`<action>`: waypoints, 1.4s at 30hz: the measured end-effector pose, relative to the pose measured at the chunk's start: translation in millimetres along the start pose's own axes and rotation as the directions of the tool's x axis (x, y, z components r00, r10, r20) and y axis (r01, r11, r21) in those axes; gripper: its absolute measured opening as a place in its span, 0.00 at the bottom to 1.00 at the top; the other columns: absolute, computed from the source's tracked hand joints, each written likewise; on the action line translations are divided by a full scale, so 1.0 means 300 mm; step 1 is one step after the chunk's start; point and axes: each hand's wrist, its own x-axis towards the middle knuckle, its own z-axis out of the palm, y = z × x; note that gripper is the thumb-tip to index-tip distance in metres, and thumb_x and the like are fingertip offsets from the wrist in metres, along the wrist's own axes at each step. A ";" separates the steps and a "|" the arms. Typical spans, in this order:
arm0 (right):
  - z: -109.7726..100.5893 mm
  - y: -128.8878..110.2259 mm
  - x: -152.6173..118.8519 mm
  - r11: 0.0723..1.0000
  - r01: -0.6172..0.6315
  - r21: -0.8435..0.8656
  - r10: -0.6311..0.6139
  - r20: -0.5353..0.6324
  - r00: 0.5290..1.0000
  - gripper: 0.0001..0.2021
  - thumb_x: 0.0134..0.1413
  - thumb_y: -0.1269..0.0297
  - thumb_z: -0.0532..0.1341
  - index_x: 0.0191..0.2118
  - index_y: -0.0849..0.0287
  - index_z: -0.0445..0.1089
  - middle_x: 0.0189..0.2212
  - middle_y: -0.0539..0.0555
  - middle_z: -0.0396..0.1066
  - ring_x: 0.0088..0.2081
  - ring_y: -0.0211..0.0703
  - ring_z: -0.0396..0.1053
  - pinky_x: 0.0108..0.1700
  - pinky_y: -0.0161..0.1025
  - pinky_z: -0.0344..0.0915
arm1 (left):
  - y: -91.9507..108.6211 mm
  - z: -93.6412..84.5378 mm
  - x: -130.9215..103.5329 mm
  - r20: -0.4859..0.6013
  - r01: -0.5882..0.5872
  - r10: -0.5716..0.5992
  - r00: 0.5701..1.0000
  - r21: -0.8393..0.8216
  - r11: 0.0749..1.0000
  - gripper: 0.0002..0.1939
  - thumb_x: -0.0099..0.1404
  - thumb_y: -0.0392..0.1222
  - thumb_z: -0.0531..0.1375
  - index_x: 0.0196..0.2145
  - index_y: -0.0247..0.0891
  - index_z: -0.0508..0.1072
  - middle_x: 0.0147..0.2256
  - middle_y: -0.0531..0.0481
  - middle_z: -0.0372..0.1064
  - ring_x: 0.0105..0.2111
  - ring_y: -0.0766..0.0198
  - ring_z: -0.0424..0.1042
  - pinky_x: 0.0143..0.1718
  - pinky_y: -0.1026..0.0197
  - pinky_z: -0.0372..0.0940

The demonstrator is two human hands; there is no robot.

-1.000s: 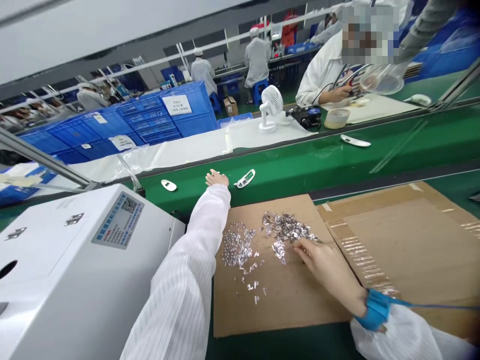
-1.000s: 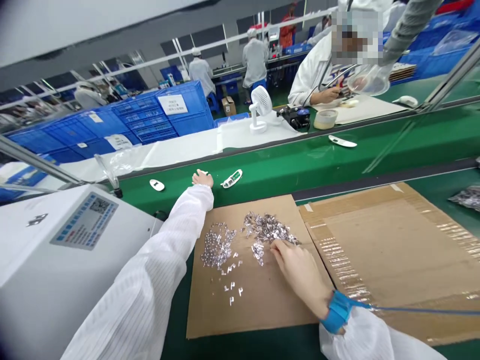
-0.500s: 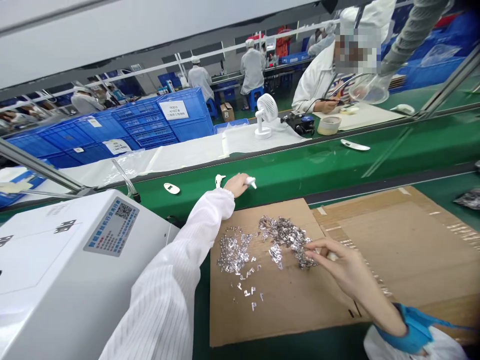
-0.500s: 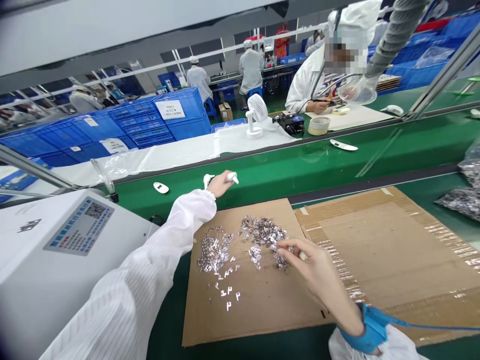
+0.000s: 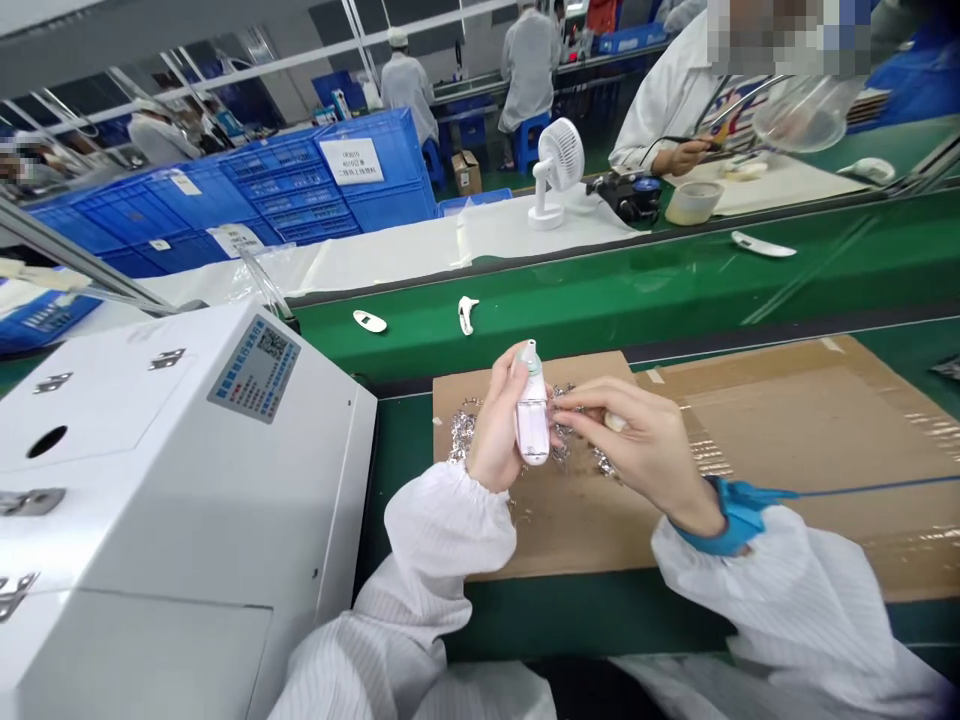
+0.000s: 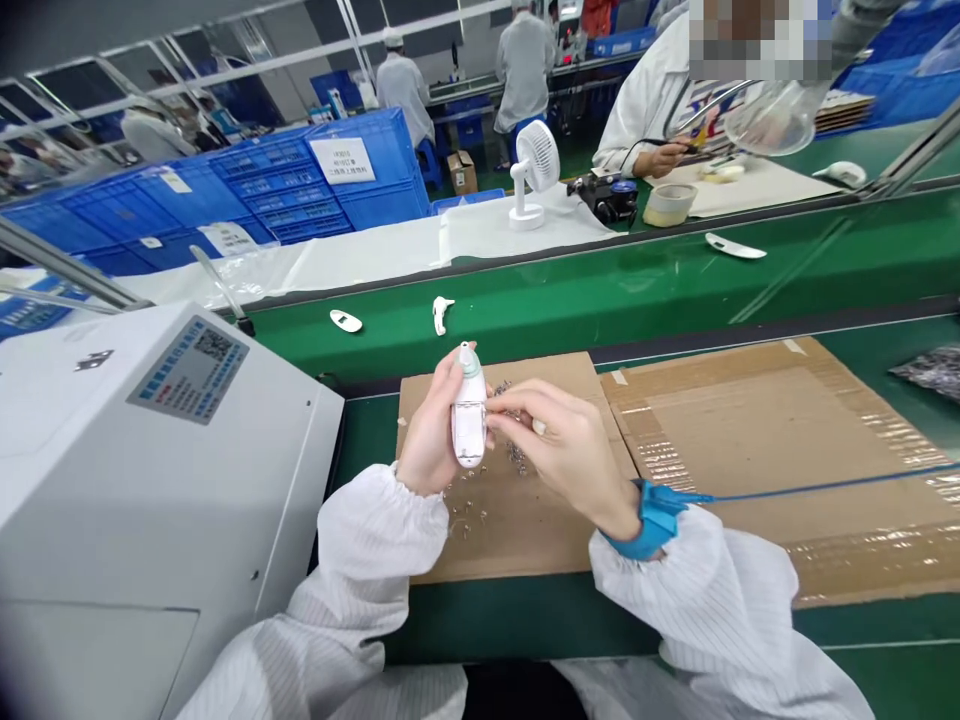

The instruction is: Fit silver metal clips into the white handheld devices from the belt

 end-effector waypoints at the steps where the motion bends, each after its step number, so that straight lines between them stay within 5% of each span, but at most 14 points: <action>1: 0.006 -0.001 -0.003 1.000 0.021 0.004 -0.021 0.004 1.000 0.05 0.60 0.68 0.63 0.39 0.54 0.77 0.37 0.53 0.79 0.36 0.42 0.75 0.34 0.38 0.71 | -0.011 0.004 -0.016 -0.029 -0.009 0.010 1.000 0.015 1.000 0.23 0.66 0.52 0.61 0.57 0.51 0.67 0.31 0.50 0.66 0.22 0.68 0.66 0.18 0.67 0.64; 16: 0.000 -0.018 -0.028 0.952 0.212 -0.220 -0.194 0.102 0.976 0.09 0.63 0.70 0.59 0.41 0.54 0.78 0.39 0.53 0.77 0.35 0.38 0.75 0.36 0.36 0.71 | -0.041 0.018 -0.072 -0.090 -0.045 0.050 0.995 0.058 0.997 0.22 0.65 0.52 0.62 0.55 0.50 0.67 0.33 0.50 0.65 0.23 0.67 0.67 0.21 0.65 0.65; 22: 0.016 -0.025 -0.050 0.910 0.219 -0.351 -0.182 0.135 0.974 0.15 0.66 0.64 0.57 0.54 0.60 0.73 0.36 0.55 0.73 0.30 0.36 0.71 0.30 0.35 0.68 | -0.056 0.015 -0.070 -0.168 -0.112 0.101 0.981 -0.053 0.992 0.16 0.70 0.48 0.57 0.53 0.43 0.67 0.31 0.53 0.66 0.25 0.70 0.66 0.25 0.69 0.64; 26: 0.011 -0.029 -0.049 0.865 0.292 -0.408 -0.189 0.274 0.943 0.15 0.67 0.63 0.55 0.50 0.59 0.76 0.31 0.53 0.71 0.27 0.37 0.67 0.28 0.36 0.64 | -0.058 -0.007 -0.074 -0.211 -0.081 0.073 0.975 -0.032 0.996 0.13 0.72 0.45 0.55 0.52 0.40 0.66 0.29 0.54 0.65 0.24 0.72 0.66 0.25 0.70 0.64; 31: 0.022 0.018 -0.054 0.931 0.051 -0.362 0.047 0.258 0.965 0.11 0.65 0.65 0.57 0.46 0.59 0.75 0.33 0.53 0.74 0.30 0.39 0.70 0.32 0.37 0.64 | -0.031 -0.128 -0.077 -0.279 -0.132 0.100 0.955 -0.100 0.986 0.10 0.72 0.45 0.54 0.49 0.43 0.64 0.27 0.56 0.63 0.21 0.69 0.66 0.18 0.69 0.62; 35: 0.093 0.100 -0.104 0.873 0.003 -0.488 0.287 0.519 0.805 0.09 0.63 0.67 0.57 0.38 0.57 0.76 0.38 0.53 0.77 0.36 0.45 0.74 0.36 0.40 0.63 | 0.001 -0.222 -0.114 -0.414 -0.142 0.050 0.909 -0.195 0.970 0.07 0.74 0.42 0.48 0.44 0.39 0.63 0.30 0.53 0.66 0.19 0.71 0.65 0.13 0.70 0.56; 37: 0.137 0.136 -0.125 0.849 -0.026 -0.528 0.372 0.561 0.739 0.09 0.64 0.66 0.56 0.40 0.57 0.75 0.41 0.54 0.77 0.38 0.47 0.74 0.37 0.40 0.63 | 0.003 -0.244 -0.137 -0.431 -0.126 0.020 0.902 -0.219 0.968 0.09 0.75 0.41 0.45 0.44 0.38 0.63 0.31 0.51 0.67 0.18 0.72 0.64 0.12 0.70 0.54; 42: 0.196 0.184 -0.121 0.833 -0.063 -0.550 0.429 0.570 0.701 0.08 0.61 0.68 0.58 0.38 0.57 0.75 0.41 0.55 0.77 0.40 0.47 0.73 0.35 0.39 0.60 | -0.037 -0.261 -0.159 -0.412 -0.086 -0.023 0.911 -0.245 0.966 0.07 0.74 0.42 0.48 0.45 0.39 0.63 0.30 0.53 0.66 0.17 0.72 0.63 0.11 0.70 0.54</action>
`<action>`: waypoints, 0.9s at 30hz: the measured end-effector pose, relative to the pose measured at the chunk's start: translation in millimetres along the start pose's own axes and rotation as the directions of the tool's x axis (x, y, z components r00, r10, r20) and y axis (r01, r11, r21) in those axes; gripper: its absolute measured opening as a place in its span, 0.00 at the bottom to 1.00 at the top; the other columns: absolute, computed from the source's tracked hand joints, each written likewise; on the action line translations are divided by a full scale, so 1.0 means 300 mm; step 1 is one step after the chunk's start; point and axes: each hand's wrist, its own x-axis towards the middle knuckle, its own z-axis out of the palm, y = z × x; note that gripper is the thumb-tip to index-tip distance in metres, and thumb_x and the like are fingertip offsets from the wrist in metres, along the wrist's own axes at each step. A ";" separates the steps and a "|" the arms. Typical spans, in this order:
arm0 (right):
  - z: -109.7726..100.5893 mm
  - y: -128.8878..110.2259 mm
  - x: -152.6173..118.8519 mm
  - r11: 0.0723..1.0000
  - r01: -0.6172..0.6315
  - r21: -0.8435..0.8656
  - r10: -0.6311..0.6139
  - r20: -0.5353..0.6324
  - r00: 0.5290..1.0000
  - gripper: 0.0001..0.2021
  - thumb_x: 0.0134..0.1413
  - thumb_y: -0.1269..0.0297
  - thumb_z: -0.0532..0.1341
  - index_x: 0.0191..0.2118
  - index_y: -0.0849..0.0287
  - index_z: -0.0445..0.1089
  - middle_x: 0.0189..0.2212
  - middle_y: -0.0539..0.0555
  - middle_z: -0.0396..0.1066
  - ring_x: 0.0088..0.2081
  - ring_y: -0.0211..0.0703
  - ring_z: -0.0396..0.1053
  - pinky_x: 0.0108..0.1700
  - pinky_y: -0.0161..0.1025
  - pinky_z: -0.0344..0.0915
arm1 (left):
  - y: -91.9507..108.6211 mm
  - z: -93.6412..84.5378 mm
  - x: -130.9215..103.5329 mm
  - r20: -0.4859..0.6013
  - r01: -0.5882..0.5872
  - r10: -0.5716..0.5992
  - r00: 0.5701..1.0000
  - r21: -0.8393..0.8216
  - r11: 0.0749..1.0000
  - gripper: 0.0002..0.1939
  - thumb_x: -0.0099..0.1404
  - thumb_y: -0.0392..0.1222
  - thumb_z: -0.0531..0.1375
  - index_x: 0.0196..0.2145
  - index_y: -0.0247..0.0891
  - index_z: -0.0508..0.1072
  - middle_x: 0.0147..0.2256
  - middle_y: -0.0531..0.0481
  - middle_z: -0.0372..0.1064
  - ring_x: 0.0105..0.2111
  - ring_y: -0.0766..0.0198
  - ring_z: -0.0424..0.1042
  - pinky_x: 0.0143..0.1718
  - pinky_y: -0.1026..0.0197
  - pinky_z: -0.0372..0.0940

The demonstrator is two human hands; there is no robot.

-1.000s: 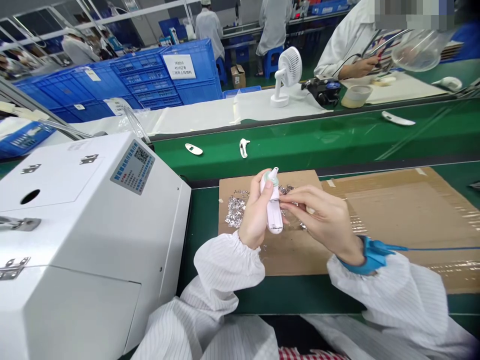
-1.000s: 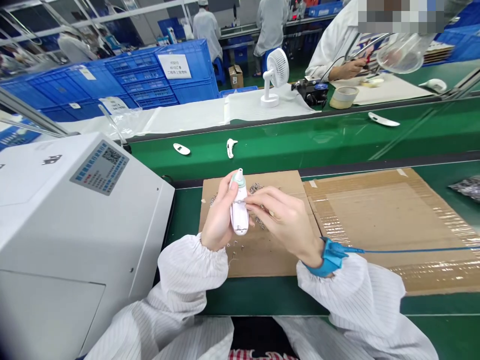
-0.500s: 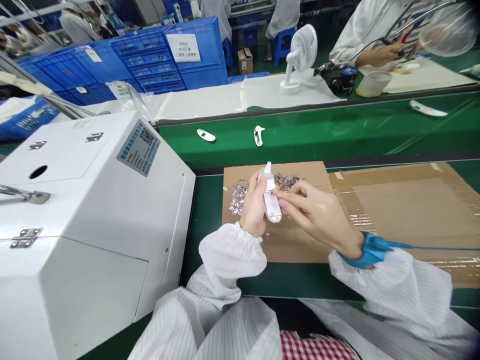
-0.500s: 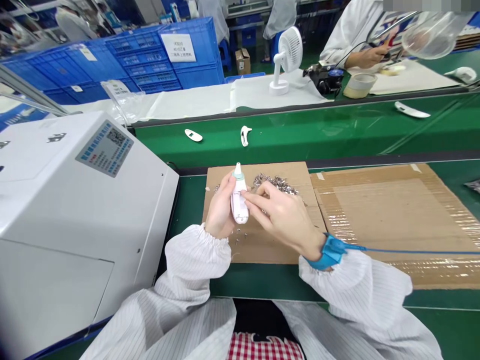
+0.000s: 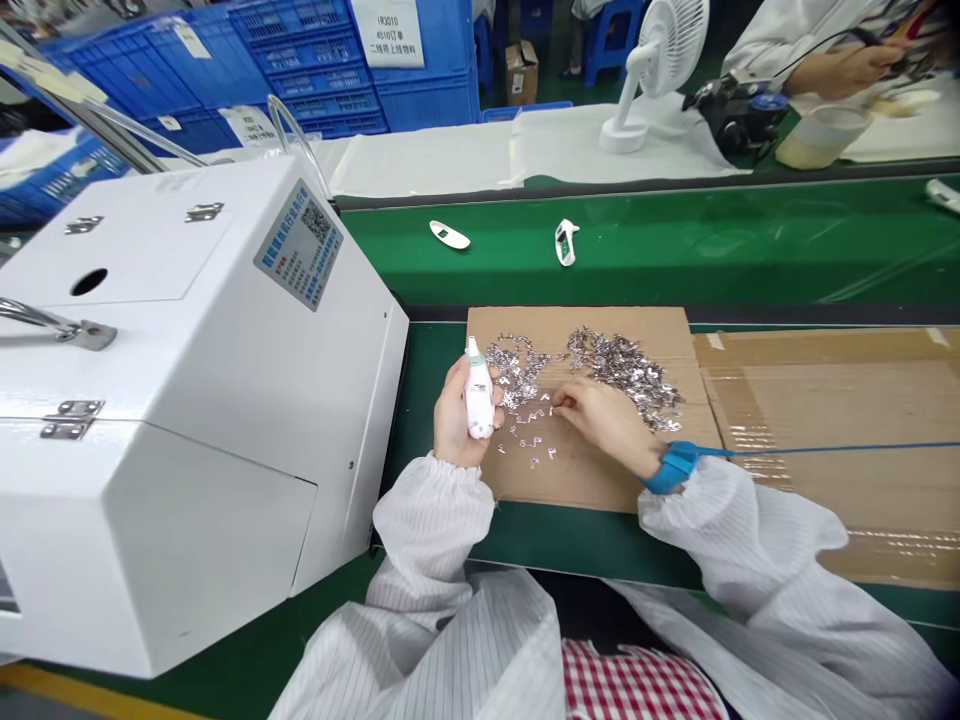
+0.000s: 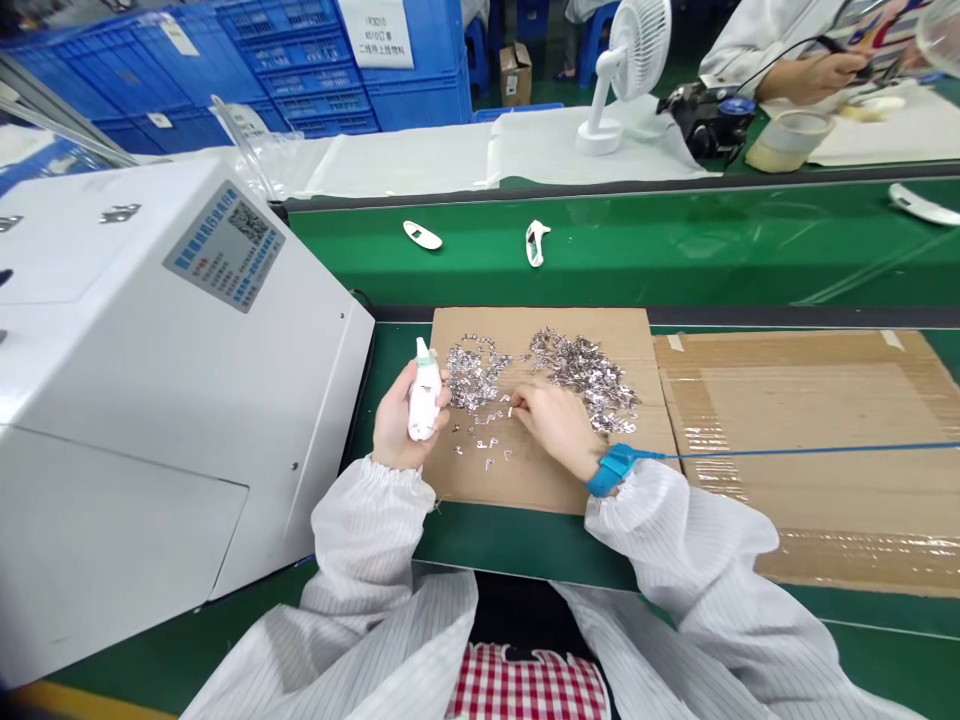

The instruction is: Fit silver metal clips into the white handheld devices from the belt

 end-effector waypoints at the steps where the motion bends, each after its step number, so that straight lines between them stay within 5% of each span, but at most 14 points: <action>1: -0.002 0.002 0.009 1.000 0.006 0.008 -0.006 0.017 1.000 0.07 0.59 0.69 0.58 0.37 0.57 0.75 0.40 0.55 0.78 0.39 0.47 0.73 0.34 0.39 0.59 | -0.012 -0.004 0.003 0.006 0.000 0.000 1.000 0.005 1.000 0.07 0.73 0.42 0.50 0.44 0.39 0.63 0.30 0.53 0.66 0.17 0.71 0.63 0.11 0.70 0.54; 11: -0.060 0.016 0.036 0.988 -0.001 0.151 -0.016 0.114 0.993 0.05 0.50 0.71 0.60 0.30 0.56 0.74 0.31 0.49 0.77 0.32 0.41 0.71 0.34 0.36 0.60 | -0.120 -0.007 0.026 0.019 0.047 -0.048 0.999 0.082 0.996 0.07 0.72 0.42 0.52 0.47 0.41 0.61 0.30 0.53 0.67 0.17 0.70 0.65 0.11 0.70 0.57; 18: -0.165 -0.057 -0.014 0.873 0.065 0.484 -0.057 -0.031 0.998 0.05 0.49 0.64 0.61 0.29 0.57 0.73 0.27 0.49 0.75 0.28 0.38 0.68 0.33 0.36 0.62 | -0.181 0.025 0.015 0.061 0.036 -0.046 0.997 0.160 0.987 0.19 0.71 0.46 0.54 0.57 0.46 0.59 0.28 0.55 0.64 0.16 0.70 0.63 0.12 0.69 0.58; 27: -0.178 -0.102 -0.020 0.872 0.097 0.480 -0.114 0.005 0.993 0.03 0.48 0.67 0.61 0.28 0.58 0.71 0.28 0.50 0.75 0.28 0.38 0.66 0.33 0.37 0.60 | -0.210 0.051 -0.018 0.102 -0.010 -0.017 0.995 0.254 0.967 0.21 0.70 0.54 0.54 0.58 0.49 0.62 0.24 0.55 0.62 0.15 0.69 0.60 0.13 0.68 0.56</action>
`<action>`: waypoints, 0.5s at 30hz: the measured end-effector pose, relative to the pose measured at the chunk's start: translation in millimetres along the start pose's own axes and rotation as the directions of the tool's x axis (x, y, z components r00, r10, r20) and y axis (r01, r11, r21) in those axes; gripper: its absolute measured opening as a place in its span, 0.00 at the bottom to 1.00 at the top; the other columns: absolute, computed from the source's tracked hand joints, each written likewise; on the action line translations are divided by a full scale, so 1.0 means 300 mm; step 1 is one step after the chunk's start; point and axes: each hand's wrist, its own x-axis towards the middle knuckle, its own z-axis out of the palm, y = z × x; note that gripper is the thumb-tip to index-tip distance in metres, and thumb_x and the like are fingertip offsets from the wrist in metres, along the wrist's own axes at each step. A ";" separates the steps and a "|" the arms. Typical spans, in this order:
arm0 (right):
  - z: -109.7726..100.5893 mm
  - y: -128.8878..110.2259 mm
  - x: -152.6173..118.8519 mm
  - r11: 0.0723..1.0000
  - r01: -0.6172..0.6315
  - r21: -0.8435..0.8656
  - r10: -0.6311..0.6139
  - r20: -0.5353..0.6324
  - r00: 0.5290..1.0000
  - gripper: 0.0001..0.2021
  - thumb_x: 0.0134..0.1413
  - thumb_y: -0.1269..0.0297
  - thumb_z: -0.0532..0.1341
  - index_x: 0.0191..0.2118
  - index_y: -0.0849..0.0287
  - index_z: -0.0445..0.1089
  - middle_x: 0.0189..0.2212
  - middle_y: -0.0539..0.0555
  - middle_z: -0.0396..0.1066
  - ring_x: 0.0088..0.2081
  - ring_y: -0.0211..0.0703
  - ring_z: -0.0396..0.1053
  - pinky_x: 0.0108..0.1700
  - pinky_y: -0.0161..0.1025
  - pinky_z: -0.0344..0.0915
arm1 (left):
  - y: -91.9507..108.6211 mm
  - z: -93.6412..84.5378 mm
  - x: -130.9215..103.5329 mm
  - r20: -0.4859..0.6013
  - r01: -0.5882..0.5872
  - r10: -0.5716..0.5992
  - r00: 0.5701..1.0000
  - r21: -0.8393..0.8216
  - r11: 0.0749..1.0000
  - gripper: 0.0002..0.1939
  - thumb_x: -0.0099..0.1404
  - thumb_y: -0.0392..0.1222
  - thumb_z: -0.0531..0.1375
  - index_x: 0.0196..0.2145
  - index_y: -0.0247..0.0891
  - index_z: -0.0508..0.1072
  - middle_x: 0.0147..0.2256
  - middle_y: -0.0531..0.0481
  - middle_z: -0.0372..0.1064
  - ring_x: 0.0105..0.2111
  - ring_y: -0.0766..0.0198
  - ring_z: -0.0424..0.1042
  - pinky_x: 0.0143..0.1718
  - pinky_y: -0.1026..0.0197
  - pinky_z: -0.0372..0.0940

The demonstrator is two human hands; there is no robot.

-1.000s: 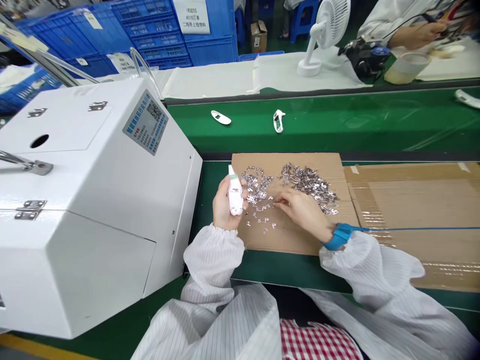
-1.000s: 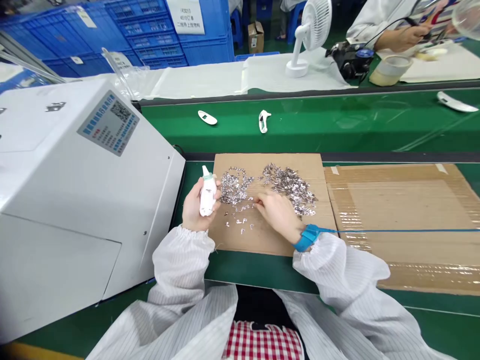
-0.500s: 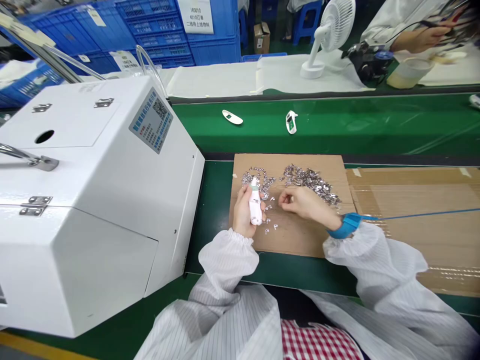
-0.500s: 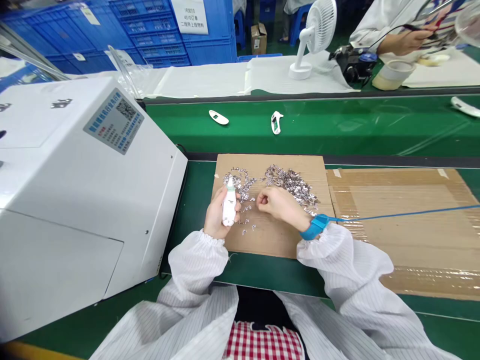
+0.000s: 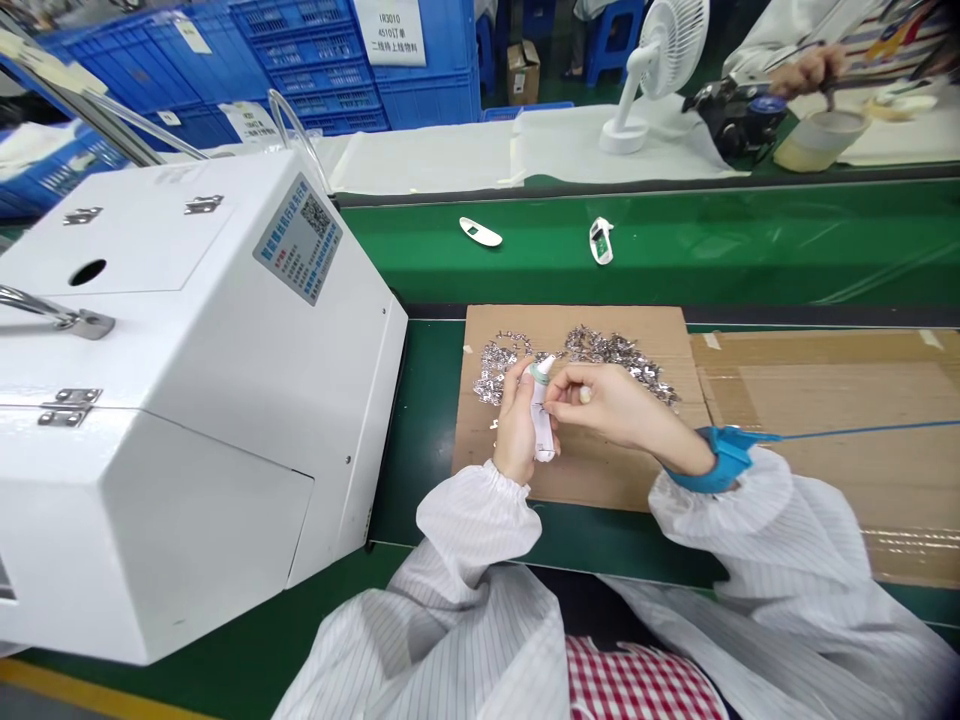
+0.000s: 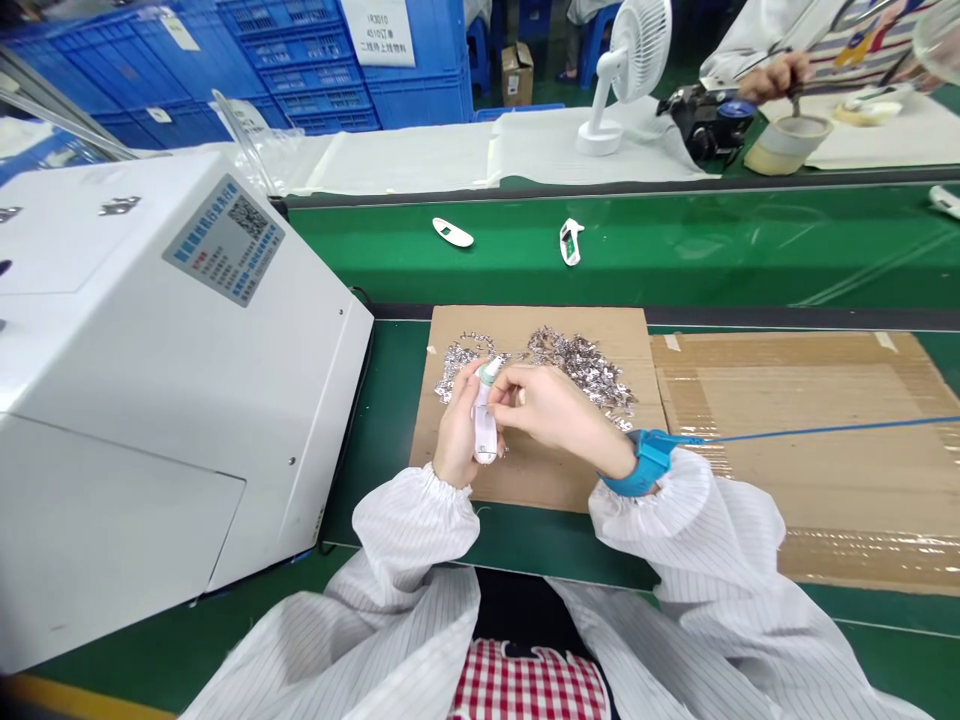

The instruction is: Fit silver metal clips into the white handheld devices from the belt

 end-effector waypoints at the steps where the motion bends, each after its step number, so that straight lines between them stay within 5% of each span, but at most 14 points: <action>1: -0.001 0.001 -0.001 1.000 0.003 -0.005 -0.003 0.003 1.000 0.03 0.48 0.67 0.61 0.28 0.58 0.71 0.28 0.49 0.75 0.28 0.38 0.66 0.33 0.37 0.60 | 0.000 0.001 -0.001 -0.001 -0.005 0.005 1.000 -0.004 1.000 0.21 0.70 0.54 0.55 0.58 0.49 0.63 0.23 0.55 0.61 0.15 0.69 0.60 0.13 0.68 0.56; 9: -0.013 -0.012 -0.007 0.997 -0.001 -0.073 0.004 0.030 1.000 0.03 0.50 0.69 0.61 0.28 0.57 0.71 0.27 0.48 0.74 0.27 0.36 0.66 0.34 0.36 0.60 | 0.000 0.012 -0.014 -0.006 0.000 0.000 1.000 -0.039 0.999 0.22 0.68 0.53 0.58 0.57 0.48 0.65 0.25 0.54 0.64 0.14 0.70 0.60 0.12 0.68 0.55; 15: 0.001 -0.036 -0.011 0.958 0.052 -0.284 -0.051 0.011 0.999 0.06 0.54 0.71 0.62 0.27 0.57 0.72 0.30 0.49 0.75 0.31 0.38 0.68 0.33 0.36 0.59 | -0.005 0.024 -0.010 0.001 0.027 -0.027 1.000 -0.060 0.998 0.18 0.72 0.48 0.53 0.57 0.47 0.64 0.23 0.56 0.62 0.12 0.71 0.58 0.12 0.68 0.53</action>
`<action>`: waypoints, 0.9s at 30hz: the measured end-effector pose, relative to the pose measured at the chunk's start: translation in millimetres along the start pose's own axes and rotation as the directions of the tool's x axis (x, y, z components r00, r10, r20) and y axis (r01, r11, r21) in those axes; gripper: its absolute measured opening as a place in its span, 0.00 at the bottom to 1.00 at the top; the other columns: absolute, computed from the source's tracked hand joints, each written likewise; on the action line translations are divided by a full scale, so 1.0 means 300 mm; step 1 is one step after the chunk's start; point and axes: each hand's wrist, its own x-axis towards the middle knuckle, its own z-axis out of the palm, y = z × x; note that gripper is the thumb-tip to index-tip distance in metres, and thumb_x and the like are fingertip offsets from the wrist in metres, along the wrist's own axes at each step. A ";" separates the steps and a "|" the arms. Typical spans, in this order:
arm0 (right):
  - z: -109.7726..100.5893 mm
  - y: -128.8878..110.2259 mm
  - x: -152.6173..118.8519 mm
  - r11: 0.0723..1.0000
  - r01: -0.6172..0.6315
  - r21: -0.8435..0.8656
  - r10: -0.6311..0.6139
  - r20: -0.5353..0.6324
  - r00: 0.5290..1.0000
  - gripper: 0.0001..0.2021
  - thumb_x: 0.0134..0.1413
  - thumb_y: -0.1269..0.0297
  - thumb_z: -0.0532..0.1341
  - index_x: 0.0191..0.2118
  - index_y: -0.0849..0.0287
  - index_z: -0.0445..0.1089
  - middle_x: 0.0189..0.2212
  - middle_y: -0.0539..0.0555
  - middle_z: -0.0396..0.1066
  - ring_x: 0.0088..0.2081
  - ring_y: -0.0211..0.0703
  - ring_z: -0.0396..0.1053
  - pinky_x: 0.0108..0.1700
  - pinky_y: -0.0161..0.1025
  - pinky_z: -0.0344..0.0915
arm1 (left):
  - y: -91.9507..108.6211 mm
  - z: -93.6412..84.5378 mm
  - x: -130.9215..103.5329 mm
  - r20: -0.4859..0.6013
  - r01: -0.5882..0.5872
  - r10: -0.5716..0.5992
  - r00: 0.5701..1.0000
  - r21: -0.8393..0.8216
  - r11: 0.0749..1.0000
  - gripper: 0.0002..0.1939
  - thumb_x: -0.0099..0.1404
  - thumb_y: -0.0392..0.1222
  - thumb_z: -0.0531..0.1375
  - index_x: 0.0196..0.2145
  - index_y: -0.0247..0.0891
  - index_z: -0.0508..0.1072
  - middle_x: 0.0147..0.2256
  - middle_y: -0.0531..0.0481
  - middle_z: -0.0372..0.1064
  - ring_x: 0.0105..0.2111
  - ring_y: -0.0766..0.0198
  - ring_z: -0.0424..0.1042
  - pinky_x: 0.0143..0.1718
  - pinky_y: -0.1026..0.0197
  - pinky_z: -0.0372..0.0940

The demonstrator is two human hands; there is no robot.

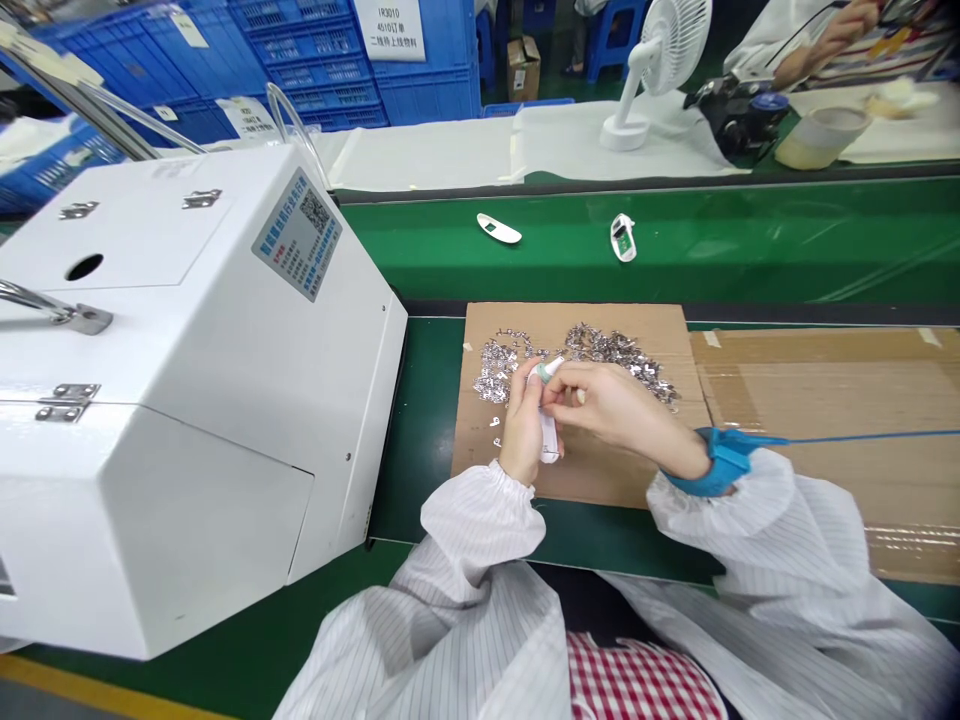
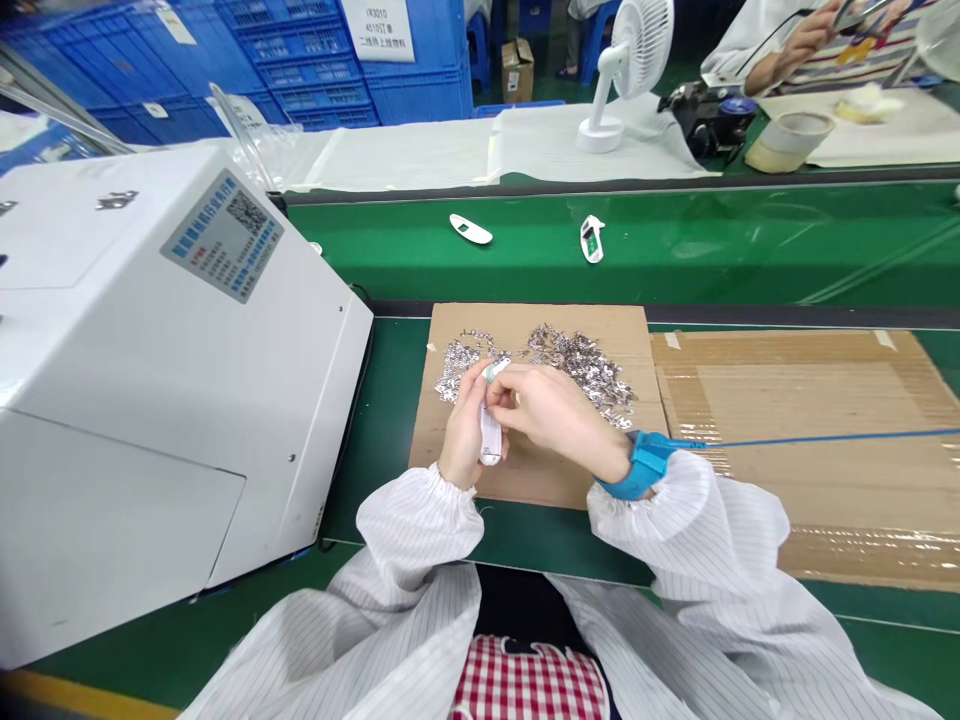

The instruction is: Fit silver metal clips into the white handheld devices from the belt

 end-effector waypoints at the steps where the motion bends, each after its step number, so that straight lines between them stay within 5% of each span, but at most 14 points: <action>1: 0.001 -0.002 -0.008 0.998 0.024 -0.055 -0.024 -0.003 1.000 0.07 0.55 0.71 0.61 0.27 0.57 0.73 0.32 0.50 0.75 0.32 0.39 0.69 0.33 0.37 0.59 | -0.001 0.004 0.006 -0.001 0.049 -0.049 0.999 -0.049 0.998 0.17 0.72 0.47 0.51 0.56 0.45 0.64 0.23 0.56 0.61 0.12 0.71 0.58 0.11 0.68 0.52; 4: -0.020 -0.004 -0.048 0.986 0.100 -0.136 -0.110 -0.069 0.992 0.09 0.58 0.70 0.60 0.29 0.55 0.76 0.34 0.52 0.77 0.32 0.41 0.72 0.32 0.38 0.59 | -0.006 0.021 0.022 0.034 0.267 -0.266 0.963 -0.236 0.934 0.14 0.73 0.45 0.48 0.47 0.35 0.67 0.21 0.55 0.59 0.14 0.70 0.61 0.11 0.68 0.51; 6: -0.057 -0.009 -0.084 0.994 0.102 -0.036 -0.108 -0.290 0.951 0.08 0.59 0.67 0.61 0.30 0.53 0.77 0.28 0.50 0.76 0.27 0.39 0.70 0.28 0.38 0.60 | -0.019 0.036 0.026 0.082 0.378 -0.371 0.925 -0.287 0.880 0.13 0.74 0.44 0.48 0.43 0.33 0.66 0.24 0.53 0.63 0.16 0.69 0.64 0.11 0.69 0.51; 9: -0.125 -0.036 -0.127 0.934 0.216 0.283 0.047 -0.700 0.712 0.14 0.62 0.60 0.61 0.25 0.53 0.72 0.14 0.46 0.63 0.15 0.35 0.59 0.18 0.37 0.53 | -0.059 0.056 0.018 0.087 0.426 -0.418 0.904 -0.252 0.869 0.10 0.73 0.41 0.47 0.48 0.37 0.62 0.31 0.48 0.70 0.17 0.69 0.66 0.12 0.70 0.52; 10: -0.141 -0.050 -0.134 0.880 0.308 0.362 0.092 -0.766 0.637 0.18 0.63 0.58 0.60 0.21 0.53 0.67 0.12 0.46 0.58 0.13 0.34 0.55 0.16 0.38 0.50 | -0.077 0.061 0.014 0.070 0.426 -0.422 0.904 -0.235 0.873 0.10 0.73 0.40 0.47 0.50 0.39 0.61 0.32 0.48 0.71 0.17 0.70 0.65 0.12 0.69 0.53; 12: -0.151 -0.080 -0.134 0.758 0.483 0.438 0.120 -0.821 0.558 0.25 0.64 0.55 0.59 0.16 0.53 0.57 0.10 0.45 0.49 0.12 0.34 0.49 0.14 0.39 0.46 | -0.111 0.068 0.007 0.037 0.404 -0.407 0.913 -0.223 0.887 0.11 0.73 0.39 0.47 0.52 0.42 0.59 0.31 0.51 0.69 0.15 0.71 0.62 0.13 0.69 0.53; 15: -0.118 -0.108 -0.111 0.657 0.598 0.459 0.094 -0.837 0.539 0.27 0.63 0.54 0.61 0.15 0.54 0.54 0.10 0.45 0.48 0.12 0.33 0.47 0.13 0.39 0.44 | -0.146 0.070 0.006 0.025 0.371 -0.375 0.927 -0.226 0.901 0.11 0.71 0.41 0.51 0.51 0.45 0.59 0.29 0.55 0.65 0.15 0.71 0.60 0.14 0.69 0.53; 20: -0.048 -0.096 -0.075 0.643 0.622 0.446 0.084 -0.849 0.521 0.26 0.64 0.53 0.59 0.15 0.53 0.55 0.10 0.45 0.51 0.12 0.34 0.49 0.14 0.39 0.47 | -0.157 0.069 0.014 0.018 0.365 -0.370 0.929 -0.206 0.908 0.12 0.69 0.44 0.55 0.48 0.44 0.60 0.28 0.56 0.62 0.15 0.71 0.61 0.14 0.69 0.53; 27: -0.040 -0.078 -0.067 0.623 0.626 0.469 0.056 -0.825 0.562 0.26 0.65 0.56 0.57 0.16 0.54 0.55 0.11 0.44 0.51 0.12 0.33 0.50 0.14 0.37 0.48 | -0.160 0.067 0.015 0.031 0.367 -0.368 0.929 -0.199 0.909 0.10 0.70 0.43 0.53 0.48 0.44 0.60 0.29 0.55 0.64 0.15 0.71 0.60 0.14 0.69 0.54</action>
